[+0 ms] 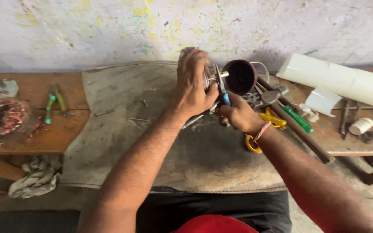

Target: The person disassembles a ceiling fan motor housing by using pliers to pull out internal components and a screwdriver to pry parts open, occasionally using a hammer to tap the housing.

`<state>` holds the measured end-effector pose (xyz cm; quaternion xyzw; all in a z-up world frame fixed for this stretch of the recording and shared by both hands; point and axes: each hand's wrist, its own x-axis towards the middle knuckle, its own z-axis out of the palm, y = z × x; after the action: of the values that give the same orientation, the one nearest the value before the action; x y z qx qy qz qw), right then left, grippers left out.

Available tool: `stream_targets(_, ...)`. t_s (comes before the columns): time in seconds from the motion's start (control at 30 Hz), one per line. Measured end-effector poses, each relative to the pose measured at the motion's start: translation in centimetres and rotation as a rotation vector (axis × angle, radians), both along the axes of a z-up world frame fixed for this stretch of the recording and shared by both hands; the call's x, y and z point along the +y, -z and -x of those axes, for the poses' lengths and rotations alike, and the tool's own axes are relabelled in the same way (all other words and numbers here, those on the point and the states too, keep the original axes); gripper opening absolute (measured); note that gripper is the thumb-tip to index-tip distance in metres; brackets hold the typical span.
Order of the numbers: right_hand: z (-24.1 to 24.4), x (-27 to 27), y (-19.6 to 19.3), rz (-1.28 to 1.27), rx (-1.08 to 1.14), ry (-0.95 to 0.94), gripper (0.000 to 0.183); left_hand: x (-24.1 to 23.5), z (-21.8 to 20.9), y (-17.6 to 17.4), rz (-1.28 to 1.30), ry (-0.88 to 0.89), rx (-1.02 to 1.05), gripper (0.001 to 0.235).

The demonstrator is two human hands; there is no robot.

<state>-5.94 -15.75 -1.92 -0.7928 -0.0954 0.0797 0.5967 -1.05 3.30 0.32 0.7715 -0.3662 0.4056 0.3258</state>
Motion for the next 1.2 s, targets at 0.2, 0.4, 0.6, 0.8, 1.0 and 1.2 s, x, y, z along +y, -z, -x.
stream_targets(0.2,-1.3,-0.3,0.3,-0.032,-0.154,-0.040,0.046,0.7,-0.3,0.1,0.038,0.011,-0.001,0.071)
stream_targets(0.4,-0.9,-0.1,-0.3,-0.018,0.071,-0.069,0.050,1.4,0.1,-0.6,0.028,0.058,0.012,0.075)
stream_targets(0.6,-1.0,0.5,-0.7,-0.004,0.005,-0.091,0.039,1.4,0.2,-0.9,-0.028,0.015,0.015,0.026)
stream_targets(0.8,-1.2,0.9,-0.2,0.021,-0.001,-0.088,0.033,1.0,-0.3,-0.3,-0.020,-0.029,0.067,0.015)
stream_targets(1.0,-0.9,0.9,0.0,0.034,-0.197,-0.103,0.038,1.0,-0.2,-0.2,-0.034,-0.071,0.081,0.011)
stream_targets(1.2,-1.0,1.4,0.8,0.124,-0.397,0.042,0.035,0.9,0.3,-0.8,-0.054,-0.079,0.057,0.013)
